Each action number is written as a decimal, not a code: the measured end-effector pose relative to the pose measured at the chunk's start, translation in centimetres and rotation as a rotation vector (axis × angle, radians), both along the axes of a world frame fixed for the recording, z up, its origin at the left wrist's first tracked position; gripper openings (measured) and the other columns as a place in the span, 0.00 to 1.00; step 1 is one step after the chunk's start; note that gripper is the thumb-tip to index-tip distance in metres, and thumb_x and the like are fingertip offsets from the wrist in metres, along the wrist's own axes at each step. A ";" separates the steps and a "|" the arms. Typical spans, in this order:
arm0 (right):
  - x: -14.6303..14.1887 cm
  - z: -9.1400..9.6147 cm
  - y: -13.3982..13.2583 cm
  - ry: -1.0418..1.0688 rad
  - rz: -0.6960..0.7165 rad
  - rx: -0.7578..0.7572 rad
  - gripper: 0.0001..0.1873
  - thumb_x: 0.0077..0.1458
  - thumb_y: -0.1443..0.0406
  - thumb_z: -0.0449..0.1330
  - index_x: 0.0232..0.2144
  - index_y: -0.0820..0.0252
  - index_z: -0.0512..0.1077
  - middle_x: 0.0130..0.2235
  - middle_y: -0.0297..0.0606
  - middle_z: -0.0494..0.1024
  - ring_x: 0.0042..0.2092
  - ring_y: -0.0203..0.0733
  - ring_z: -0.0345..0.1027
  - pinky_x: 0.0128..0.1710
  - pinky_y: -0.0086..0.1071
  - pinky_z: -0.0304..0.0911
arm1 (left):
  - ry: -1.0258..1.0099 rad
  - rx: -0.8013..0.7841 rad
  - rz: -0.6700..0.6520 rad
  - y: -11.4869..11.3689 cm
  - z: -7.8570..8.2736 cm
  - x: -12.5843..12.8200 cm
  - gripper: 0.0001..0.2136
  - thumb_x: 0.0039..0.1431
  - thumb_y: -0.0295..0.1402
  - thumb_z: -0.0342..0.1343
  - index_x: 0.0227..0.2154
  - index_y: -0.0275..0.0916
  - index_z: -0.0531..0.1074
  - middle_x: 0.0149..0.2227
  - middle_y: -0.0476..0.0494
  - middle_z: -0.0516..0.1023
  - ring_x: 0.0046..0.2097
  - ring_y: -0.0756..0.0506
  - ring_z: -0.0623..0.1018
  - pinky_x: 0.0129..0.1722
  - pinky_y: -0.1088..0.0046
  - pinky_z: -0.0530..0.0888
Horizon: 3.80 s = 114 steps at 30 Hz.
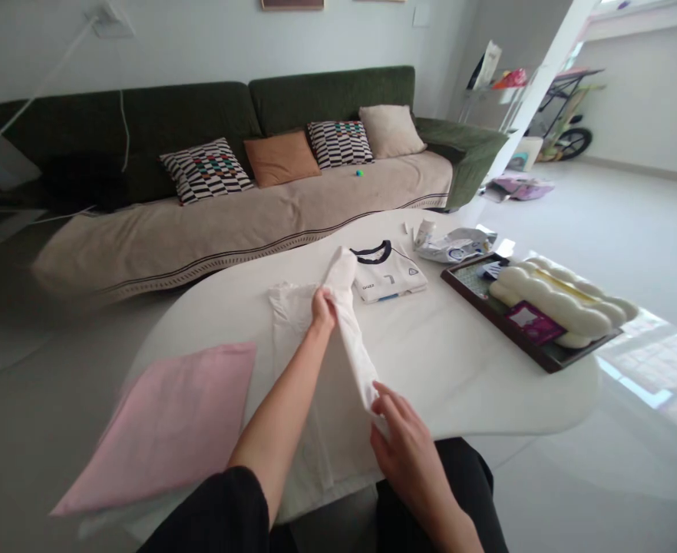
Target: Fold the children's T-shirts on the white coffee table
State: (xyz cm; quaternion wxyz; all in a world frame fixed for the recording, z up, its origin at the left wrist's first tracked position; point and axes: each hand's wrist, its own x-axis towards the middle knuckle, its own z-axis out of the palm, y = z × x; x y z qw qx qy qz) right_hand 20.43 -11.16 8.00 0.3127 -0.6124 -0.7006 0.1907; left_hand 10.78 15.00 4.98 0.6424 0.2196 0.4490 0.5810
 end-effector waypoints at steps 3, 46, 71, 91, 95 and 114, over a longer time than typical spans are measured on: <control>-2.4 -1.6 -0.5 -0.115 0.259 -0.075 0.27 0.36 0.75 0.48 0.42 0.61 0.66 0.56 0.40 0.61 0.58 0.45 0.48 0.56 0.40 0.50 | 0.015 0.001 -0.035 -1.0 -0.6 -5.3 0.08 0.50 0.31 0.45 0.29 0.35 0.67 0.29 0.45 0.73 0.33 0.49 0.75 0.32 0.74 0.72; -1.0 -9.7 -2.7 -0.599 0.304 0.233 0.39 0.43 0.73 0.48 0.60 0.57 0.49 0.59 0.35 0.53 0.58 0.48 0.51 0.48 0.39 0.60 | 1.700 0.156 -0.355 12.7 -1.1 -0.7 0.07 0.49 0.37 0.54 0.30 0.44 0.73 0.35 0.47 0.77 0.38 0.46 0.74 0.36 0.73 0.67; -5.1 -5.9 9.6 -0.365 0.188 -0.106 0.32 0.55 0.53 0.49 0.60 0.56 0.48 0.63 0.42 0.42 0.62 0.52 0.29 0.57 0.54 0.34 | 1.823 0.324 -0.600 0.8 -3.2 -7.7 0.31 0.49 0.56 0.46 0.57 0.57 0.52 0.63 0.51 0.41 0.61 0.29 0.37 0.53 0.40 0.41; 0.3 -5.1 -2.9 -0.447 0.326 -0.171 0.43 0.49 0.58 0.55 0.61 0.52 0.37 0.63 0.36 0.36 0.63 0.50 0.25 0.57 0.52 0.38 | 1.787 0.065 -0.461 1.3 -3.1 -11.9 0.35 0.47 0.58 0.43 0.58 0.51 0.51 0.63 0.39 0.41 0.62 0.30 0.39 0.54 0.45 0.44; -0.3 -6.2 -3.0 -0.517 0.302 -0.130 0.49 0.42 0.66 0.58 0.61 0.54 0.37 0.63 0.37 0.34 0.62 0.53 0.24 0.57 0.54 0.38 | 1.764 0.035 -0.523 1.6 -1.5 -10.9 0.35 0.48 0.58 0.44 0.58 0.50 0.51 0.63 0.37 0.41 0.61 0.30 0.40 0.54 0.44 0.44; 1.3 -2.4 -5.3 -0.562 0.480 -0.100 0.39 0.43 0.83 0.41 0.56 0.53 0.58 0.57 0.39 0.60 0.59 0.42 0.50 0.54 0.43 0.52 | 1.654 0.391 -1.043 -31.6 0.0 -15.3 0.41 0.40 0.18 0.43 0.58 0.58 0.43 0.62 0.54 0.36 0.63 0.42 0.37 0.57 0.48 0.44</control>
